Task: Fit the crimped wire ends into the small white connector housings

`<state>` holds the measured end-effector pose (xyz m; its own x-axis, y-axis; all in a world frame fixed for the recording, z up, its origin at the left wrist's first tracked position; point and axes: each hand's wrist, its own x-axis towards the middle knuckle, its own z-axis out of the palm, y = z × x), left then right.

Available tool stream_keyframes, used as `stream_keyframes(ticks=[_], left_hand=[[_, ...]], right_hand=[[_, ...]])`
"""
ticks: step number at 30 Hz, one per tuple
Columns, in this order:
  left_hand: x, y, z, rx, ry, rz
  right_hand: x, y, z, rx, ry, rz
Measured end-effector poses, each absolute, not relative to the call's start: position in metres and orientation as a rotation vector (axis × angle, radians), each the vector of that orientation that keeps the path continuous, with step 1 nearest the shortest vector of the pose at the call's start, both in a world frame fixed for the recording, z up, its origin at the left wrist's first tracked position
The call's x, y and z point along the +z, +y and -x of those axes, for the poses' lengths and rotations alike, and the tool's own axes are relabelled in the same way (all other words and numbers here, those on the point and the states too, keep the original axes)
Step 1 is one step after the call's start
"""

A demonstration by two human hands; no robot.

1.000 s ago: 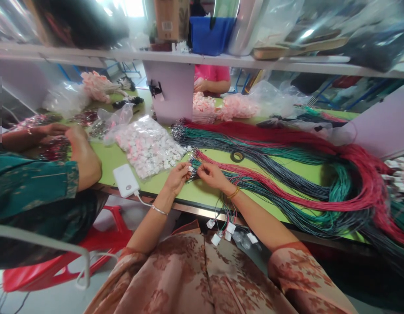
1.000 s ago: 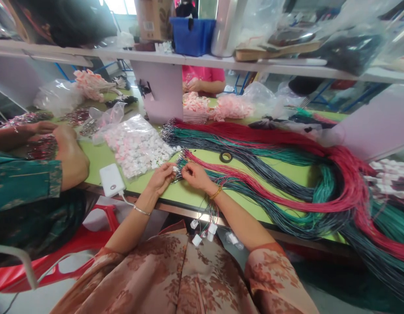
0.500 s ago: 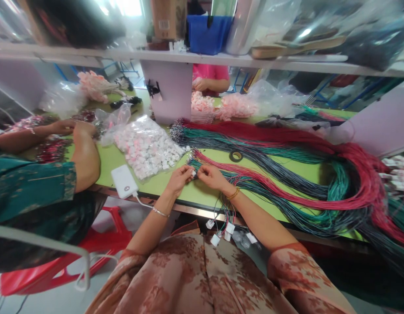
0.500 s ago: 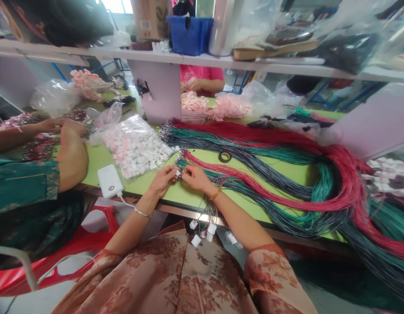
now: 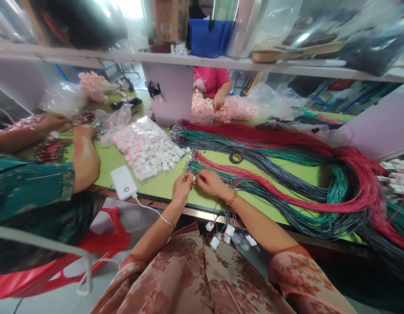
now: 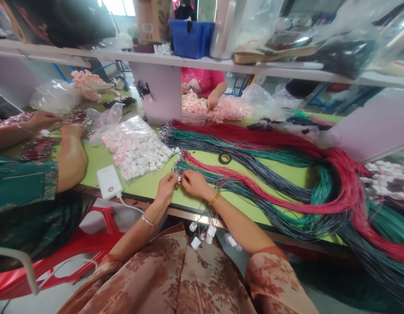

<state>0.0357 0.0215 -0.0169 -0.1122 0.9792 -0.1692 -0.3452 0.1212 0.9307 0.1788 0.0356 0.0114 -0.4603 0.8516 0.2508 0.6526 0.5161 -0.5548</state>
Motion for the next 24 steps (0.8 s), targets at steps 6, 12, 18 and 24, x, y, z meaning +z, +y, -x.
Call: stream_keyframes(ticks=[6, 12, 18, 24], left_hand=[[-0.020, 0.020, -0.027, 1.330, 1.170, -0.828], [-0.019, 0.020, -0.021, 1.316, 1.177, -0.851], [-0.019, 0.020, -0.019, 1.306, 1.176, -0.837], [-0.016, 0.019, -0.020, 1.313, 1.105, -0.808]], right_hand=[[0.011, 0.032, -0.171, 0.419, -2.327, 1.270], [0.021, 0.073, -0.167, 0.530, -2.195, 1.327], [0.010, 0.105, -0.146, 0.536, -2.109, 1.589], [0.012, 0.091, -0.162, 1.104, -1.698, 1.125]])
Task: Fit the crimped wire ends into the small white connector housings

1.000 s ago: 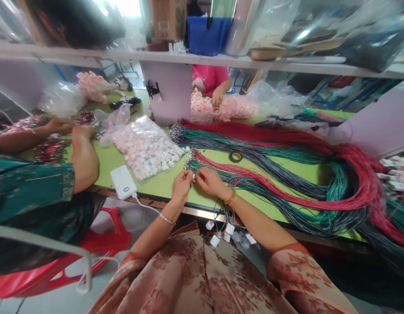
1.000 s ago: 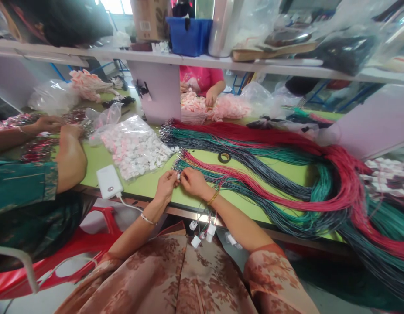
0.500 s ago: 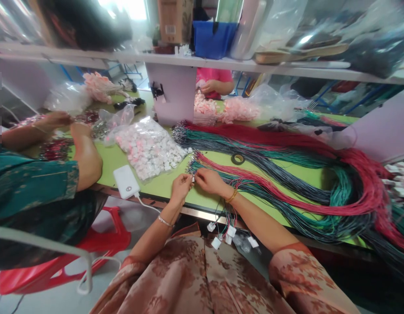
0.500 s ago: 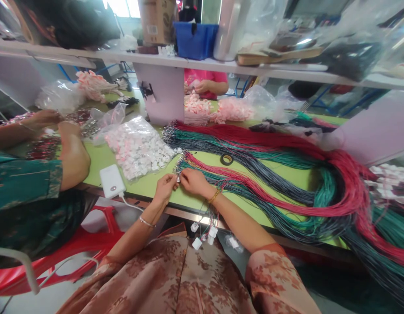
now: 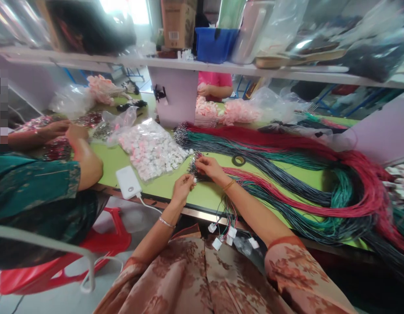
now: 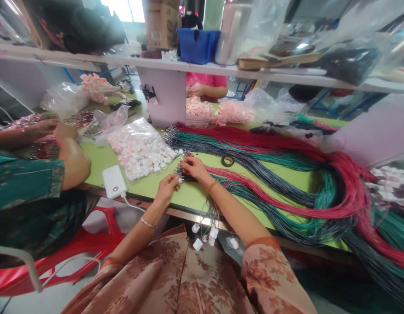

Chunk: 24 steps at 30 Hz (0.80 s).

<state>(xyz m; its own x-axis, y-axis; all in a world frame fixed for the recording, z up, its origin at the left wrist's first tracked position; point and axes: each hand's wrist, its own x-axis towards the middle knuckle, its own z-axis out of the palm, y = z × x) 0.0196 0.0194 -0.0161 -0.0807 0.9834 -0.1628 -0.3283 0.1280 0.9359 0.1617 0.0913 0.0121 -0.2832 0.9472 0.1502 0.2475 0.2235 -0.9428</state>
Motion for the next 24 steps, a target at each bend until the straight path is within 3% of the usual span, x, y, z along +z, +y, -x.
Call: stream_keyframes(ticks=[4, 24], left_hand=[[-0.010, 0.022, -0.025, 1.297, 0.981, -0.711], [-0.010, 0.028, -0.031, 1.240, 0.844, -0.566]], right_hand=[[0.020, 0.070, -0.179, 1.239, -1.654, 1.022], [0.013, 0.037, -0.190, 0.523, -2.084, 0.991]])
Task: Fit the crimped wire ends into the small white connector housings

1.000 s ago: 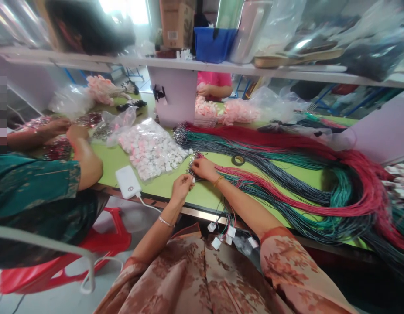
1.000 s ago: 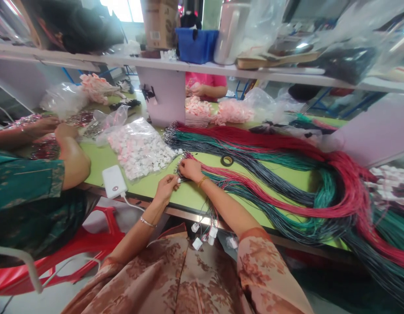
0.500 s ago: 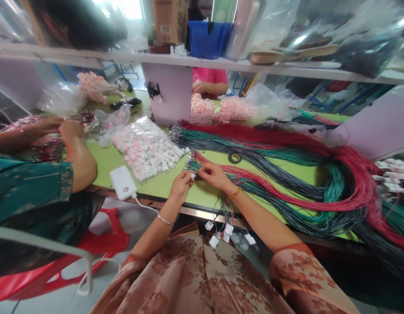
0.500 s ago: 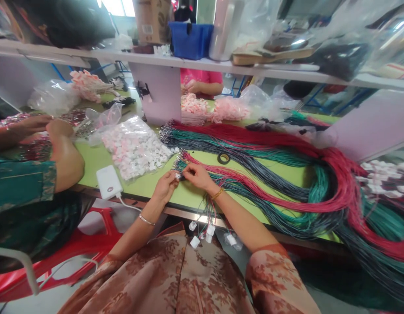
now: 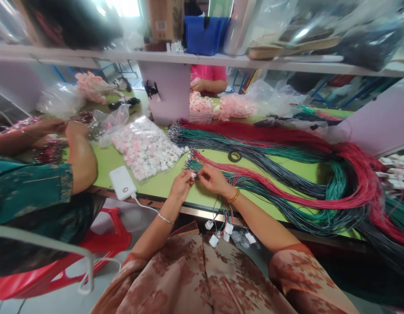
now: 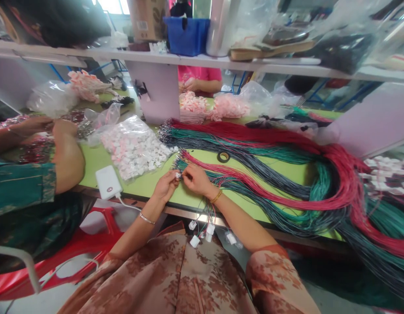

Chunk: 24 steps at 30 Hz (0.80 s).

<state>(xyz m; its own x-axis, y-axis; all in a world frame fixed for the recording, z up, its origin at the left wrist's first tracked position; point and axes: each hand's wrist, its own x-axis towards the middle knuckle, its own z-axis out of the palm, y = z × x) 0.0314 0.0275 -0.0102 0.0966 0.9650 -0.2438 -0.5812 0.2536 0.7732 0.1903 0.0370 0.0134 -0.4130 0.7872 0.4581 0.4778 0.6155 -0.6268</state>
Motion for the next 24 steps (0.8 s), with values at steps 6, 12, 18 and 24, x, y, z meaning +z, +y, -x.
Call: stream_keyframes(ticks=[6, 12, 18, 24], left_hand=[[-0.014, 0.023, -0.040, 1.281, 0.933, -0.581], [-0.017, 0.027, -0.043, 1.318, 0.992, -0.641], [-0.019, 0.029, -0.041, 1.305, 1.001, -0.651], [-0.017, 0.028, -0.038, 1.302, 1.000, -0.615]], right_hand=[[0.010, 0.036, -0.193, 0.396, -2.248, 1.005], [0.006, 0.031, -0.190, 0.336, -2.322, 1.124], [0.015, 0.057, -0.191, 0.464, -2.166, 1.222], [0.014, 0.109, -0.182, 0.424, -2.122, 1.808]])
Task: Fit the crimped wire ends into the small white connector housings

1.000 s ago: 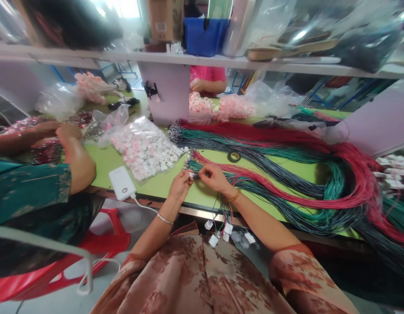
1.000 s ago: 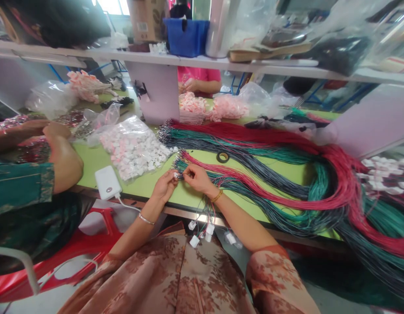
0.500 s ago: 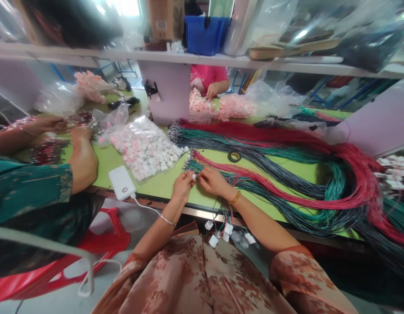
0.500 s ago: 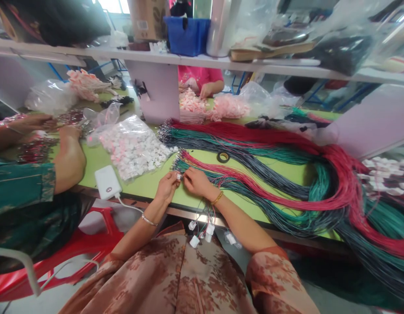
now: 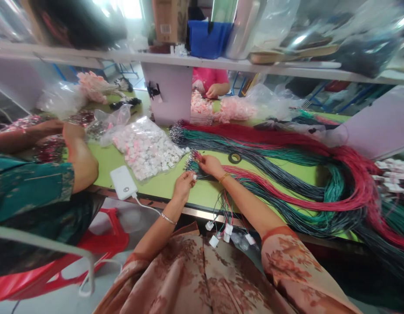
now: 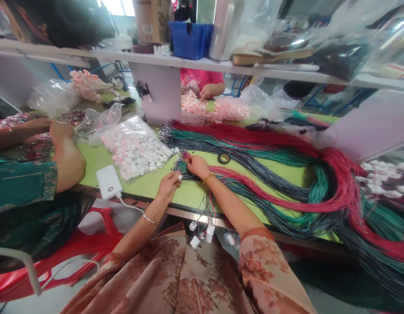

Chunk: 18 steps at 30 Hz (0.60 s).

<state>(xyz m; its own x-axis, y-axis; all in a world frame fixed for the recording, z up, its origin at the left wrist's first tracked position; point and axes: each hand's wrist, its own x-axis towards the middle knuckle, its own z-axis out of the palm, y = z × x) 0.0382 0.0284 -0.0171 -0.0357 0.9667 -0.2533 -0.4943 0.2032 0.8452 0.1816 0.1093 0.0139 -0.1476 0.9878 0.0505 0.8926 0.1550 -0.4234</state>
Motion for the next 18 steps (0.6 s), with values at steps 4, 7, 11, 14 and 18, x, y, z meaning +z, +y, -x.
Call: stream_keyframes(ticks=[4, 7, 11, 14, 18], left_hand=[[-0.017, 0.029, -0.036, 1.295, 0.998, -0.611], [-0.016, 0.028, -0.036, 1.281, 0.976, -0.615], [-0.012, 0.027, -0.039, 1.278, 0.930, -0.596], [-0.009, 0.028, -0.042, 1.280, 0.890, -0.579], [-0.007, 0.028, -0.044, 1.278, 0.865, -0.536]], right_hand=[[0.005, 0.113, -0.184, 0.512, -1.998, 1.681], [0.004, 0.102, -0.191, 0.672, -1.836, 1.433], [0.009, 0.077, -0.197, 0.981, -1.726, 1.245], [0.013, 0.059, -0.196, 1.026, -1.705, 1.244], [0.015, 0.047, -0.196, 1.003, -1.748, 1.238]])
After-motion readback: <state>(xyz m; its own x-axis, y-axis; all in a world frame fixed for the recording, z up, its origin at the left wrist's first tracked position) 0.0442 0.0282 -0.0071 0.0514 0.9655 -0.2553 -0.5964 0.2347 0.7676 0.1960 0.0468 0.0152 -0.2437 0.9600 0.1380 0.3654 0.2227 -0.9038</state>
